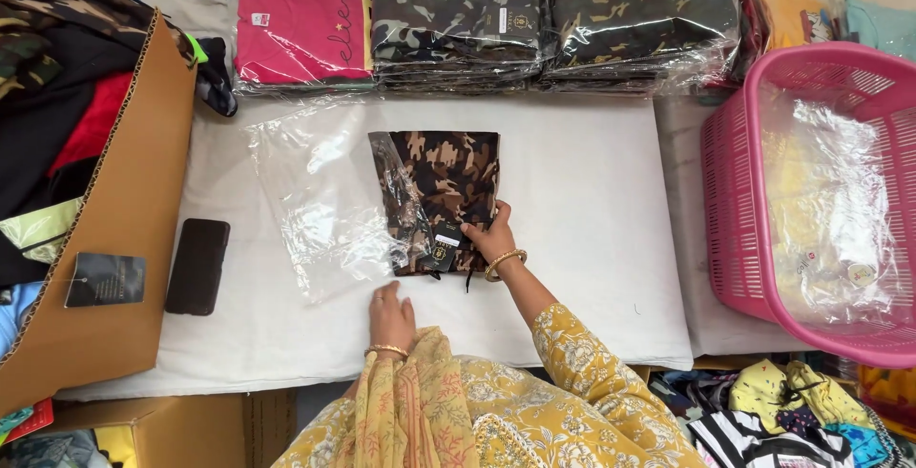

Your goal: The person folds a camouflage-patterned garment and places it into a clear plastic bag, then seals it. They repeat the process with a red garment, folding it neatly before placing it into a plastic bag and sealing it.

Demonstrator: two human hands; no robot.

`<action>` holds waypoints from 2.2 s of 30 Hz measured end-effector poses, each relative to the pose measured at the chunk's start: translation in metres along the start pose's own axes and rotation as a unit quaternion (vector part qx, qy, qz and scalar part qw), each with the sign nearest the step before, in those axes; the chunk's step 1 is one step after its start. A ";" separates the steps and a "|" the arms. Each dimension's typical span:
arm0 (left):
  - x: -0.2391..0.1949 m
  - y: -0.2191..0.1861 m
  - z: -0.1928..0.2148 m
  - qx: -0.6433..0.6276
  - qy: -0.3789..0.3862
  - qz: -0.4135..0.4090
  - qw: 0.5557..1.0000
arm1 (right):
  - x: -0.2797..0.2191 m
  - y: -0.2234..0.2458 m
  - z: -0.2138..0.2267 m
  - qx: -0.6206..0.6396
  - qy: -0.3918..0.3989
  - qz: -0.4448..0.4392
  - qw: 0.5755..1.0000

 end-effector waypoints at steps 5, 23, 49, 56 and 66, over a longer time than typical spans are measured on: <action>0.047 0.016 -0.040 -0.186 0.073 0.273 0.941 | -0.021 0.039 0.011 -0.043 -0.025 0.106 0.993; 0.006 -0.130 -0.025 -0.089 0.444 -0.081 0.888 | -0.059 0.053 0.010 -0.429 0.088 -0.006 0.899; -0.011 -0.024 -0.111 -0.293 0.355 0.067 0.885 | -0.071 0.055 -0.017 -0.470 0.096 -0.031 0.877; 0.050 -0.051 -0.003 -0.217 0.400 -0.030 0.890 | -0.039 0.027 -0.008 -0.450 0.063 0.106 0.885; 0.108 0.036 0.027 0.288 0.394 -0.012 0.873 | -0.049 0.035 0.133 -0.201 0.041 0.133 0.970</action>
Point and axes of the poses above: each hand's wrist, its own x-axis towards the middle knuckle, its own z-axis out of the back of the hand, y = z × x, the point moved 6 cm from there along x, towards the middle knuckle, and after that the axes turned 1 degree about -y, right-handed, at the moved point
